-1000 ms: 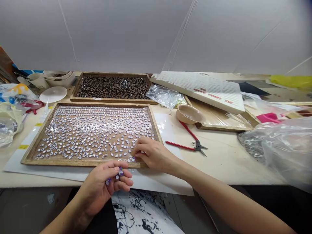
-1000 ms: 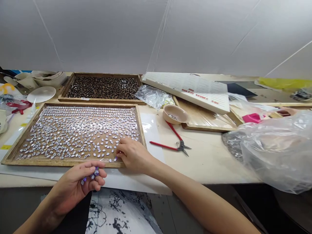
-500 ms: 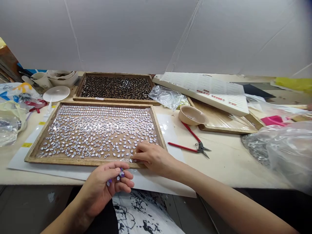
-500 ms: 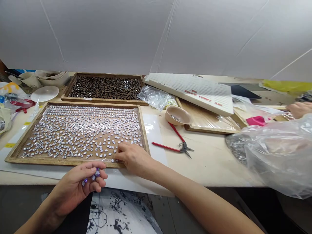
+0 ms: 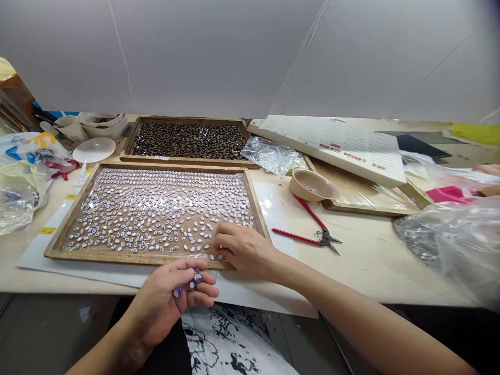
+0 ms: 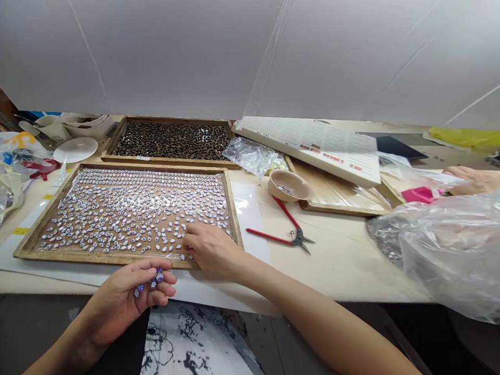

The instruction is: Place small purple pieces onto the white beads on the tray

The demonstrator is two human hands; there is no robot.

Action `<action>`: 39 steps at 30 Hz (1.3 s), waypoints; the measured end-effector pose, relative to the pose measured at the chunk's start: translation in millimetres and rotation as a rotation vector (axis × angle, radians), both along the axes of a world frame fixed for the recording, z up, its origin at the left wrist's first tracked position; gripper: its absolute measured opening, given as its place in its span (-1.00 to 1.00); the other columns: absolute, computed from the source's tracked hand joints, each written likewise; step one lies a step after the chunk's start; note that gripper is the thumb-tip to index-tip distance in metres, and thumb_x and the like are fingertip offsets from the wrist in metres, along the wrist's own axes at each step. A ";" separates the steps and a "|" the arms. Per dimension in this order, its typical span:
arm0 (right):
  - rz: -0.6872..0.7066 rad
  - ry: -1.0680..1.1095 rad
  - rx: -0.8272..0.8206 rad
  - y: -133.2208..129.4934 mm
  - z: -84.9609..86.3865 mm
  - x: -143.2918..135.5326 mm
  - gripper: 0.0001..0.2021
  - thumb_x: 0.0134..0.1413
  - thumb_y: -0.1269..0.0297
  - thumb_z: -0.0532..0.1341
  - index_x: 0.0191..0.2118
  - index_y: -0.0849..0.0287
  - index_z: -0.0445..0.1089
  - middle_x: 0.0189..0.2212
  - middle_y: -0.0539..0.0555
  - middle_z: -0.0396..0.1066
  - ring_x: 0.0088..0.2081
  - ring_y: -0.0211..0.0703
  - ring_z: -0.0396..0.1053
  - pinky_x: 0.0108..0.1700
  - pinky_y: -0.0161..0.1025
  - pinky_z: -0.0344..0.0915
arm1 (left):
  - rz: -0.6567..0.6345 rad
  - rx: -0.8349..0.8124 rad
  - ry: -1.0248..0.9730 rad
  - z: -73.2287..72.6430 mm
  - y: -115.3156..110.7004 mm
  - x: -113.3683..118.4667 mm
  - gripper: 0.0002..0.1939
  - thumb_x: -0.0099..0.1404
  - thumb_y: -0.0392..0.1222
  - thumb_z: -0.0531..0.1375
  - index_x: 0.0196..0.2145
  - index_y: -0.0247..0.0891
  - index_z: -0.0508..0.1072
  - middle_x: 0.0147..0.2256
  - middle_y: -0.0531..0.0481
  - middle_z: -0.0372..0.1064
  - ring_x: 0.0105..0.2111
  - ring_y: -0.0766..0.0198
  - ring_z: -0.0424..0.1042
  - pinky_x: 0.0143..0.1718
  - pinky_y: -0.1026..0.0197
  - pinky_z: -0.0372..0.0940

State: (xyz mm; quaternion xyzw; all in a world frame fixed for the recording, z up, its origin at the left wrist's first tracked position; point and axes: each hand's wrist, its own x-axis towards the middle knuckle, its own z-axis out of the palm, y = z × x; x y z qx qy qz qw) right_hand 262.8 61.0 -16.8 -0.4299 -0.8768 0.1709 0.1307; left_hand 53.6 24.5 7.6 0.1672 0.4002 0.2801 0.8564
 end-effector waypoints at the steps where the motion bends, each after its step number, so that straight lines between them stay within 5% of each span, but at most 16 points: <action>1: 0.009 0.001 0.001 0.3 -0.6 -1.5 -0.86 0.07 0.49 0.09 -0.40 0.22 0.38 -0.41 0.05 0.26 -0.40 -0.27 0.16 -0.39 -0.34 0.05 | 0.005 -0.003 -0.011 0.7 0.2 0.4 -0.80 0.18 -0.33 0.15 -0.22 -0.46 0.44 -0.33 -0.22 0.44 -0.34 0.17 0.48 -0.30 0.21 0.34; 7: 0.044 0.025 -0.047 -1.2 0.6 3.6 -0.81 0.07 0.48 0.10 -0.42 0.19 0.44 -0.44 0.05 0.31 -0.43 -0.26 0.20 -0.42 -0.32 0.07 | 0.004 -0.107 -0.083 5.0 4.2 2.7 -0.71 0.23 -0.25 0.09 -0.21 -0.56 0.44 -0.24 -0.36 0.45 -0.18 -0.01 0.46 -0.03 0.01 0.26; 14: 0.079 0.352 -0.072 -20.3 23.4 -5.7 -0.76 0.17 0.43 0.04 -0.20 0.14 0.45 -0.37 0.06 0.35 -0.37 -0.27 0.28 -0.36 -0.33 0.19 | 0.036 -0.119 -0.151 1.5 5.8 9.6 -0.65 0.30 -0.18 0.02 -0.23 -0.58 0.44 -0.25 -0.36 0.44 -0.20 -0.02 0.46 0.03 -0.09 0.20; 20: 0.045 0.107 0.017 -35.0 22.3 -17.5 -0.80 0.11 0.47 0.06 -0.27 0.17 0.42 -0.45 0.05 0.30 -0.44 -0.23 0.19 -0.44 -0.30 0.04 | 0.040 -0.095 -0.120 -2.5 1.5 18.6 -0.73 0.26 -0.24 0.10 -0.26 -0.54 0.46 -0.26 -0.29 0.43 -0.24 0.07 0.43 -0.01 -0.07 0.23; 25: -0.054 -0.007 -0.132 -30.2 27.1 -17.4 -0.87 0.03 0.48 0.10 -0.36 0.20 0.38 -0.44 0.04 0.29 -0.44 -0.25 0.20 -0.44 -0.30 0.00 | 0.016 -0.015 -0.098 -3.2 1.5 21.1 -0.76 0.24 -0.24 0.14 -0.25 -0.50 0.49 -0.24 -0.24 0.42 -0.23 0.14 0.40 -0.03 -0.03 0.25; 31: -0.059 -0.025 -0.286 -19.8 33.4 -21.3 -0.90 -0.03 0.49 0.14 -0.41 0.21 0.38 -0.43 0.02 0.33 -0.43 -0.28 0.24 -0.44 -0.33 -0.02 | -0.054 0.038 -0.095 -6.4 3.8 22.8 -0.77 0.20 -0.21 0.17 -0.26 -0.42 0.50 -0.24 -0.18 0.41 -0.22 0.16 0.39 -0.03 0.01 0.23; 39: -0.093 0.041 -0.254 -16.6 32.2 -21.5 -0.90 -0.01 0.49 0.15 -0.43 0.20 0.39 -0.48 0.00 0.33 -0.45 -0.29 0.24 -0.44 -0.33 0.03 | -0.105 0.125 -0.082 -1.4 7.9 24.0 -0.83 0.13 -0.25 0.22 -0.31 -0.37 0.51 -0.27 -0.14 0.41 -0.25 0.18 0.40 -0.05 0.05 0.23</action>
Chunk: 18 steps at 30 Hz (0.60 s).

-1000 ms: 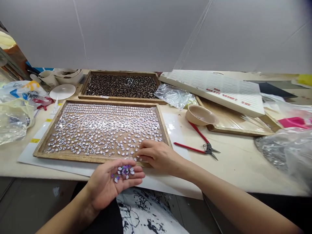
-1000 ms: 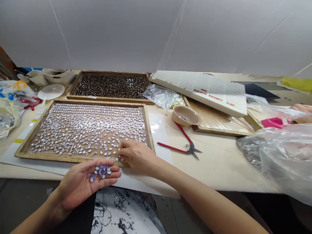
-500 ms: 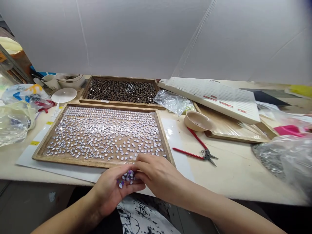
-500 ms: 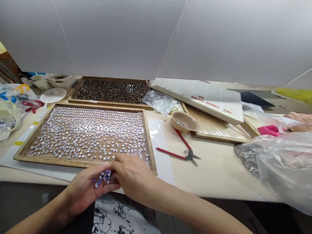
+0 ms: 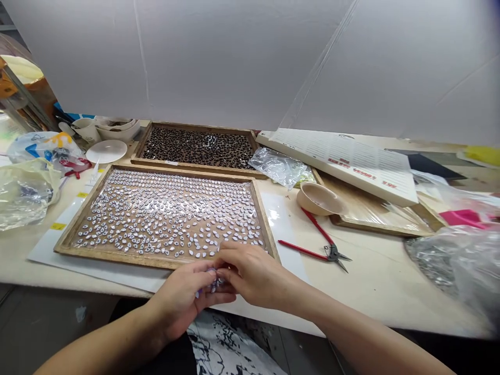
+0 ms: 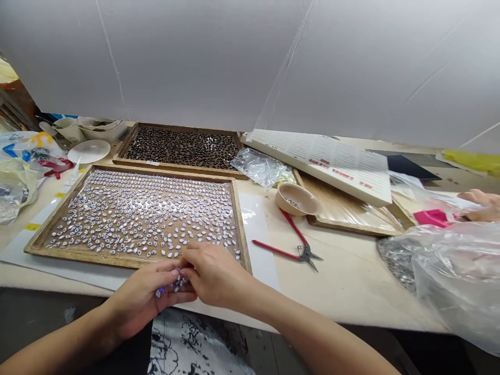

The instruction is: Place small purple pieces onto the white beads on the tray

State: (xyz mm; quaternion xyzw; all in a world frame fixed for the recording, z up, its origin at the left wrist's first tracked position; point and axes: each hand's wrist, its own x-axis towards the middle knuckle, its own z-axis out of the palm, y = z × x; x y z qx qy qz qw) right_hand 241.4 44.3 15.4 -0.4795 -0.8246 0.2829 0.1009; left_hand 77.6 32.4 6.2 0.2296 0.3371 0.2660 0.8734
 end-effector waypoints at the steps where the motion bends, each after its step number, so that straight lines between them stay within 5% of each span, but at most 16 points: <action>1: -0.011 0.044 0.002 0.3 -0.3 0.6 -0.88 -0.01 0.50 0.14 -0.43 0.19 0.39 -0.47 -0.01 0.33 -0.45 -0.30 0.24 -0.42 -0.33 0.06 | 0.005 -0.004 -0.005 0.2 1.3 -0.4 -0.83 0.13 -0.24 0.22 -0.32 -0.38 0.51 -0.28 -0.14 0.42 -0.27 0.19 0.41 -0.05 0.05 0.23; 7: -0.144 0.198 0.070 16.6 -5.8 3.9 -0.88 -0.01 0.50 0.15 -0.45 0.18 0.39 -0.47 -0.02 0.36 -0.39 -0.28 0.28 -0.36 -0.33 0.14 | 0.054 -0.057 0.028 -2.2 3.8 -5.1 -0.82 0.12 -0.24 0.23 -0.32 -0.42 0.46 -0.34 -0.18 0.45 -0.31 0.15 0.47 -0.10 0.05 0.27; 18: -0.141 -0.097 0.155 76.7 -24.7 -13.0 -0.89 0.04 0.45 0.17 -0.42 0.18 0.44 -0.38 0.03 0.35 -0.40 -0.27 0.25 -0.38 -0.32 0.06 | 0.116 -0.139 0.021 -5.5 -8.5 -14.5 -0.83 0.16 -0.30 0.16 -0.29 -0.47 0.41 -0.35 -0.28 0.46 -0.36 0.15 0.49 -0.18 0.08 0.31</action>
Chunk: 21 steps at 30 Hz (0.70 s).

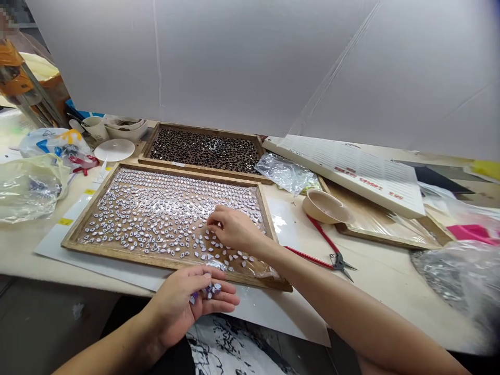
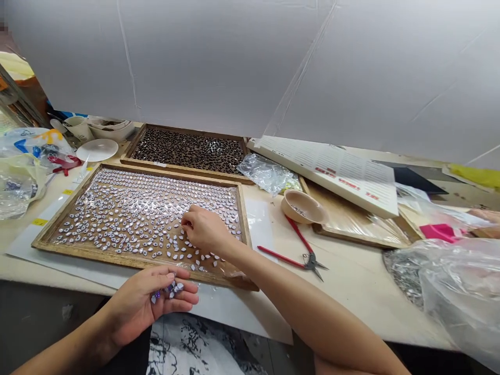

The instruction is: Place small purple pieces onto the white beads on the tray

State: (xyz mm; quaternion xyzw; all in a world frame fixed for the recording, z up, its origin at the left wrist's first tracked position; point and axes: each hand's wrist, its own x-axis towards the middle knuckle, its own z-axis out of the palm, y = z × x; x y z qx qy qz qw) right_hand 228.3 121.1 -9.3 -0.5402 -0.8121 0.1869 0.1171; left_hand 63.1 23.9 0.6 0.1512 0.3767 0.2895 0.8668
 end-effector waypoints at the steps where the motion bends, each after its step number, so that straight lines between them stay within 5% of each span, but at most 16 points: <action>1: 0.006 -0.020 -0.006 2.1 -1.8 -1.3 -0.88 0.03 0.45 0.17 -0.42 0.18 0.45 -0.38 0.03 0.35 -0.40 -0.27 0.24 -0.39 -0.32 0.05 | 0.004 0.002 0.001 -0.1 -0.3 -1.2 -0.83 0.17 -0.31 0.15 -0.28 -0.47 0.41 -0.35 -0.28 0.47 -0.35 0.15 0.49 -0.18 0.09 0.32; 14: -0.050 -0.091 0.016 11.9 -10.1 -5.3 -0.89 0.03 0.44 0.19 -0.39 0.15 0.47 -0.38 0.03 0.34 -0.38 -0.24 0.26 -0.37 -0.31 0.06 | 0.006 0.022 -0.018 -0.6 0.3 -4.5 -0.81 0.19 -0.34 0.10 -0.26 -0.48 0.42 -0.35 -0.27 0.47 -0.36 0.16 0.49 -0.20 0.10 0.33; 21: 0.037 0.212 0.132 -19.7 14.3 6.2 -0.89 0.05 0.46 0.20 -0.39 0.17 0.47 -0.43 0.01 0.32 -0.38 -0.29 0.28 -0.33 -0.34 0.15 | 0.054 -0.032 -0.021 2.4 6.0 -3.0 -0.79 0.21 -0.30 0.09 -0.30 -0.50 0.45 -0.33 -0.28 0.46 -0.30 0.09 0.49 -0.17 0.08 0.32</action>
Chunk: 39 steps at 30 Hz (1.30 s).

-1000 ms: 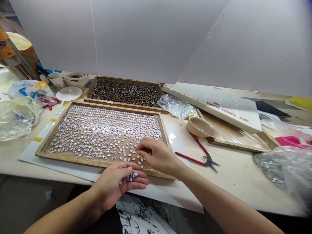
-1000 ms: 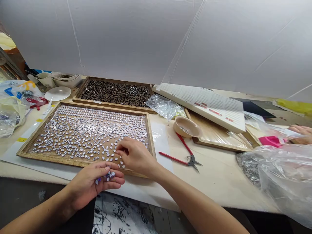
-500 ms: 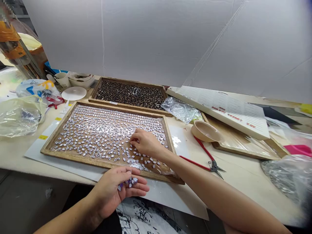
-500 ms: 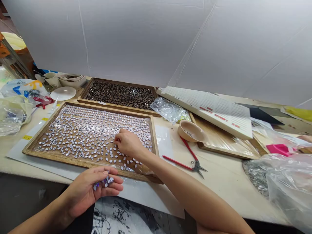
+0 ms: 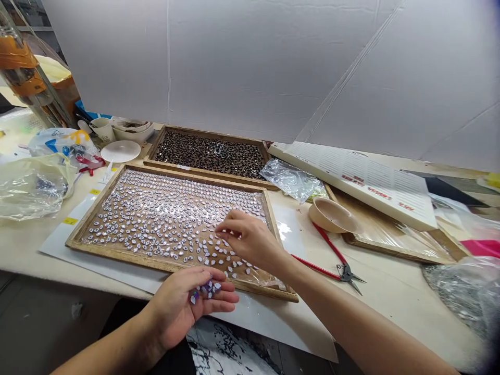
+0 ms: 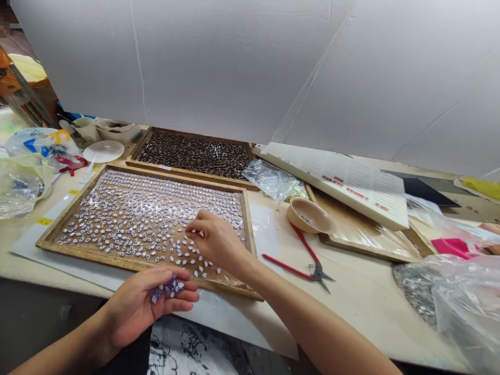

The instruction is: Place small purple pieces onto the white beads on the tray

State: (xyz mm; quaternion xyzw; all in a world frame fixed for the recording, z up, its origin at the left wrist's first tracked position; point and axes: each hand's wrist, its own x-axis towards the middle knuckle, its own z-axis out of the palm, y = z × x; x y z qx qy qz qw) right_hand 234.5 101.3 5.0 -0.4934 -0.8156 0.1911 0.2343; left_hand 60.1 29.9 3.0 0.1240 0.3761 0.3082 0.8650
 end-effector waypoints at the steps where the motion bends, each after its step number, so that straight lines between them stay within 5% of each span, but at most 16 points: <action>1: 0.087 0.056 -0.017 -9.1 3.9 0.4 -0.88 0.06 0.46 0.18 -0.37 0.15 0.47 -0.42 0.00 0.33 -0.39 -0.31 0.28 -0.35 -0.35 0.16 | 0.017 -0.017 -0.009 0.9 2.3 1.1 -0.78 0.23 -0.29 0.08 -0.32 -0.51 0.46 -0.32 -0.28 0.46 -0.30 0.09 0.48 -0.16 0.08 0.32; 5: 0.280 0.059 -0.008 -38.8 7.5 -2.0 -0.80 0.11 0.48 0.10 -0.27 0.14 0.46 -0.39 0.04 0.34 -0.37 -0.27 0.27 -0.36 -0.33 0.19 | 0.115 -0.074 -0.069 3.7 12.3 7.7 -0.72 0.30 -0.29 0.01 -0.37 -0.46 0.48 -0.39 -0.15 0.44 -0.40 0.22 0.45 -0.18 0.03 0.35; 10: 0.260 -0.070 0.128 -45.0 -4.2 -4.9 -0.88 0.08 0.42 0.14 -0.31 0.17 0.44 -0.43 0.06 0.33 -0.40 -0.22 0.23 -0.39 -0.31 0.15 | 0.115 -0.083 -0.049 2.1 18.5 13.9 -0.68 0.33 -0.32 -0.03 -0.41 -0.47 0.47 -0.44 -0.14 0.42 -0.44 0.27 0.41 -0.29 0.10 0.38; 20: 0.109 0.080 -0.025 -17.4 -7.3 -3.3 -0.89 0.04 0.46 0.14 -0.43 0.18 0.39 -0.46 0.01 0.35 -0.40 -0.27 0.28 -0.35 -0.33 0.17 | 0.081 0.027 -0.021 2.8 14.8 3.4 -0.77 0.26 -0.31 0.07 -0.32 -0.53 0.49 -0.33 -0.26 0.47 -0.33 0.13 0.49 -0.14 0.09 0.35; 30: 0.074 -0.274 0.020 12.2 -30.0 -23.4 -0.83 0.08 0.47 0.11 -0.41 0.19 0.43 -0.43 0.05 0.30 -0.39 -0.25 0.18 -0.41 -0.30 -0.04 | 0.093 -0.004 0.022 4.6 3.2 -8.1 -0.76 0.23 -0.30 0.07 -0.28 -0.56 0.45 -0.32 -0.35 0.47 -0.30 0.04 0.50 -0.13 0.07 0.34; 39: 0.005 -0.209 0.030 14.7 -27.5 -20.5 -0.87 0.06 0.45 0.14 -0.39 0.19 0.44 -0.42 0.04 0.29 -0.41 -0.27 0.19 -0.42 -0.31 0.00 | 0.090 -0.044 0.024 3.2 7.5 -11.0 -0.76 0.24 -0.29 0.07 -0.28 -0.56 0.44 -0.32 -0.34 0.47 -0.29 0.02 0.50 -0.12 0.06 0.34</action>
